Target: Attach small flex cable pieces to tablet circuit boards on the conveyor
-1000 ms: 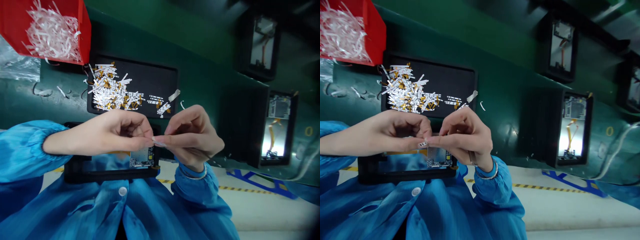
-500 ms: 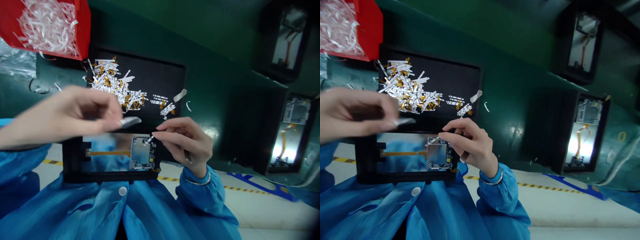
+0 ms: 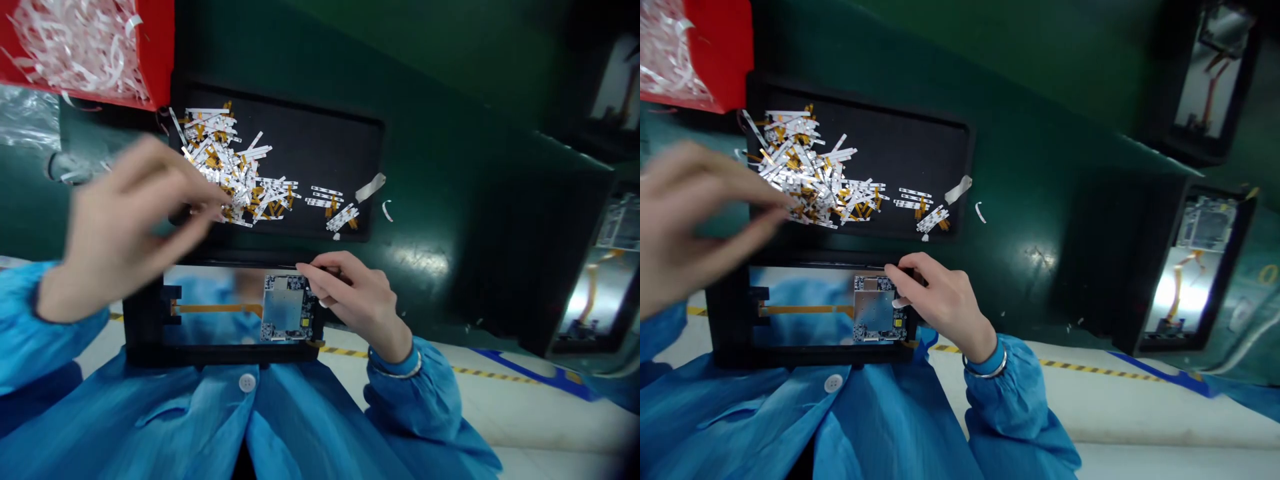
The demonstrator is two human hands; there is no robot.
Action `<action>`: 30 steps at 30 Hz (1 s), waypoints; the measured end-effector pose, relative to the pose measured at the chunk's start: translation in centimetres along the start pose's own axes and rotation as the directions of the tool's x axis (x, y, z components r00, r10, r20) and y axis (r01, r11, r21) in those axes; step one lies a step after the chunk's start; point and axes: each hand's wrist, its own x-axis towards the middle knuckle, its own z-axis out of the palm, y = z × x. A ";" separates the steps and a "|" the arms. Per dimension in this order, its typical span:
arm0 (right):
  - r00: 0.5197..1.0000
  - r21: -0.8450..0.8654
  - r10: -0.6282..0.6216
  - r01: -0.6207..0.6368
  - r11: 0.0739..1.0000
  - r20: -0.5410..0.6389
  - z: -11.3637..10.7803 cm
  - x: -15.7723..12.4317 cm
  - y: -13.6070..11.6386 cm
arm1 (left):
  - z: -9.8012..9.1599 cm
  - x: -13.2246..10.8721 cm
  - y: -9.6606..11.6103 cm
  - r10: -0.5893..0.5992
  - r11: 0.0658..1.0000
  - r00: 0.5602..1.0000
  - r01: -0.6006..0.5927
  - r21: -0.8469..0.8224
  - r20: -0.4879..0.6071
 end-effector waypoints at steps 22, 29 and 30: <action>0.970 0.287 0.152 -0.202 0.936 0.189 -3.5 0.9 -0.1 | 5.0 0.3 3.0 0.349 0.930 0.919 -0.364 0.051 0.185; 0.835 0.636 0.536 -0.349 0.688 -0.122 -3.5 0.7 0.0 | 5.9 0.6 3.2 0.379 0.914 0.905 -0.399 0.075 0.193; 0.814 0.698 0.575 -0.366 0.616 -0.082 -3.0 0.8 0.1 | 6.1 0.5 3.2 0.393 0.904 0.898 -0.417 0.098 0.197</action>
